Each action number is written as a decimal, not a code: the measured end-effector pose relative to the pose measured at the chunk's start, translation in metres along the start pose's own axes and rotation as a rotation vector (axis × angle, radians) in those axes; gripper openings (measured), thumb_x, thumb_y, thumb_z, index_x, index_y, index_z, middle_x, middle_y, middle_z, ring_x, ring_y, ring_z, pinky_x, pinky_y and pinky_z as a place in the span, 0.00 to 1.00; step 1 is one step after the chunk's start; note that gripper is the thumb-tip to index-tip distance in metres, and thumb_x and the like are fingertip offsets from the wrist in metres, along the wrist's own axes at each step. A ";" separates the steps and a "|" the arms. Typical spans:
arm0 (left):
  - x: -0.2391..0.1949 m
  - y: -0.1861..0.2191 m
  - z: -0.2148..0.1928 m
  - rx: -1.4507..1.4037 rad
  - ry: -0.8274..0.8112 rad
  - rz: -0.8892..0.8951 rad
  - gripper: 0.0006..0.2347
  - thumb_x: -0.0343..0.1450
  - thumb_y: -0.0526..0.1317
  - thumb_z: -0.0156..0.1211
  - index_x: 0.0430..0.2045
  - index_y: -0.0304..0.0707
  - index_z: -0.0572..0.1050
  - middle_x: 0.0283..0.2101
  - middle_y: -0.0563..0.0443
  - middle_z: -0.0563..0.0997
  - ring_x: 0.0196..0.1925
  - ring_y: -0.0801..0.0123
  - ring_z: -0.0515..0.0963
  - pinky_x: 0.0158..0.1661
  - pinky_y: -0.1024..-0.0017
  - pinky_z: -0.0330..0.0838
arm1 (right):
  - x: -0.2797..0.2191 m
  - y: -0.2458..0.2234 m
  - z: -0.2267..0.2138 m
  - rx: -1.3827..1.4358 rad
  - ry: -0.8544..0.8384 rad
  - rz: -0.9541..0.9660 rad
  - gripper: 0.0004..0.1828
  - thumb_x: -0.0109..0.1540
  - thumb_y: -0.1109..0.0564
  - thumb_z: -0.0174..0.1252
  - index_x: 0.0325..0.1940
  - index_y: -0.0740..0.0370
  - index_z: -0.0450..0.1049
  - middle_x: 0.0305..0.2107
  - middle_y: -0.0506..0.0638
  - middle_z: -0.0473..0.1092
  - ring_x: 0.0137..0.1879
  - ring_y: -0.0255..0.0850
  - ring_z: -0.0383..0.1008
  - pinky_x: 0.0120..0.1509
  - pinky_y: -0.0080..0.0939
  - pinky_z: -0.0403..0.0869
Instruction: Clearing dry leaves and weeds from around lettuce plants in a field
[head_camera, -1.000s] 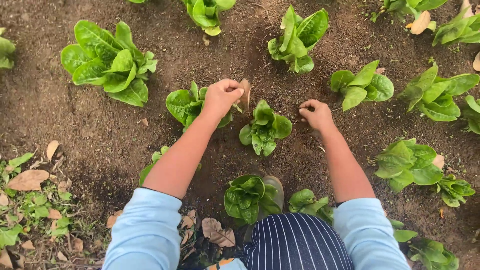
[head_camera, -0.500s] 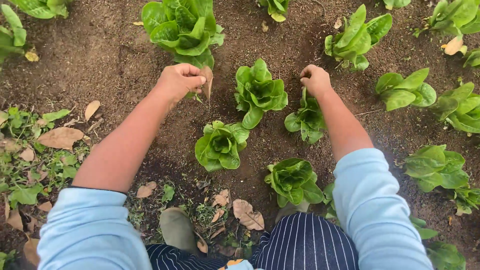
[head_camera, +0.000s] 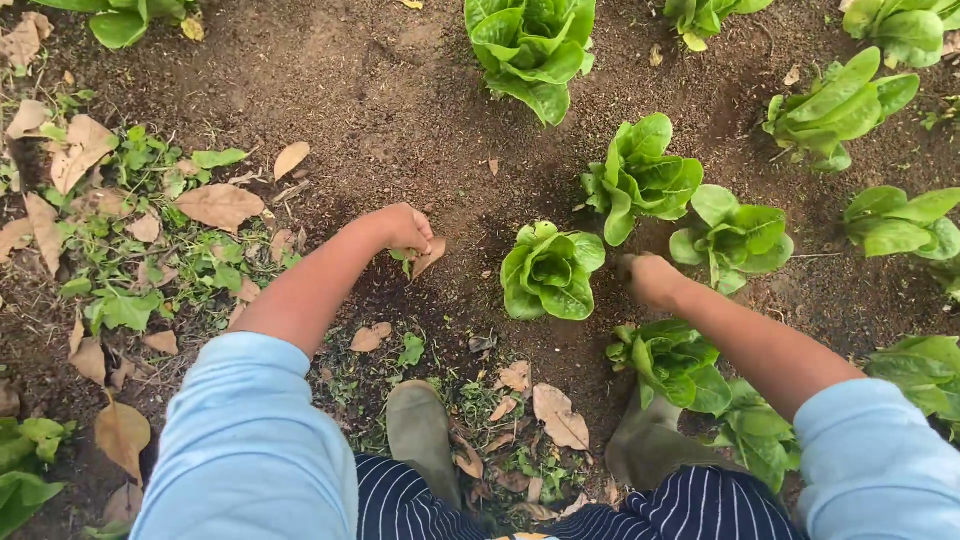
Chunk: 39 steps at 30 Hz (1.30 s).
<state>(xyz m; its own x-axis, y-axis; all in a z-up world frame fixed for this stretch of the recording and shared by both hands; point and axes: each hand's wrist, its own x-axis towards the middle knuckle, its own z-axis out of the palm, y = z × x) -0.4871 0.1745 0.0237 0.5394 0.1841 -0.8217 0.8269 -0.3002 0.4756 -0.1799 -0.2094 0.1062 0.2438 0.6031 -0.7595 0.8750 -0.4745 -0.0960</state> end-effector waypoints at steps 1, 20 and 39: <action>0.008 -0.002 -0.001 0.004 -0.003 0.007 0.09 0.60 0.40 0.76 0.32 0.49 0.87 0.29 0.47 0.87 0.30 0.64 0.87 0.34 0.70 0.82 | 0.006 -0.009 0.027 0.002 0.002 0.009 0.18 0.60 0.56 0.56 0.53 0.56 0.78 0.35 0.59 0.81 0.49 0.58 0.83 0.49 0.55 0.82; -0.188 -0.002 -0.155 0.715 -0.092 -0.521 0.16 0.69 0.46 0.67 0.47 0.40 0.87 0.59 0.42 0.82 0.62 0.48 0.77 0.60 0.49 0.70 | 0.126 -0.203 -0.119 0.336 0.188 -0.142 0.15 0.69 0.58 0.56 0.60 0.55 0.76 0.51 0.62 0.72 0.54 0.56 0.79 0.57 0.59 0.81; 0.003 0.059 -0.104 0.557 0.560 0.093 0.04 0.72 0.38 0.60 0.35 0.44 0.80 0.40 0.44 0.79 0.46 0.46 0.85 0.43 0.47 0.83 | -0.014 -0.308 -0.152 0.482 0.021 -0.418 0.27 0.68 0.50 0.58 0.70 0.58 0.67 0.70 0.69 0.56 0.74 0.72 0.57 0.71 0.71 0.70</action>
<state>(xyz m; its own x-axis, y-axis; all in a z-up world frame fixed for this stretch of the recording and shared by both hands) -0.4196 0.2547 0.0821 0.7243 0.5339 -0.4362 0.6530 -0.7342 0.1857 -0.3888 0.0262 0.2441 -0.0649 0.8098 -0.5831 0.6127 -0.4289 -0.6638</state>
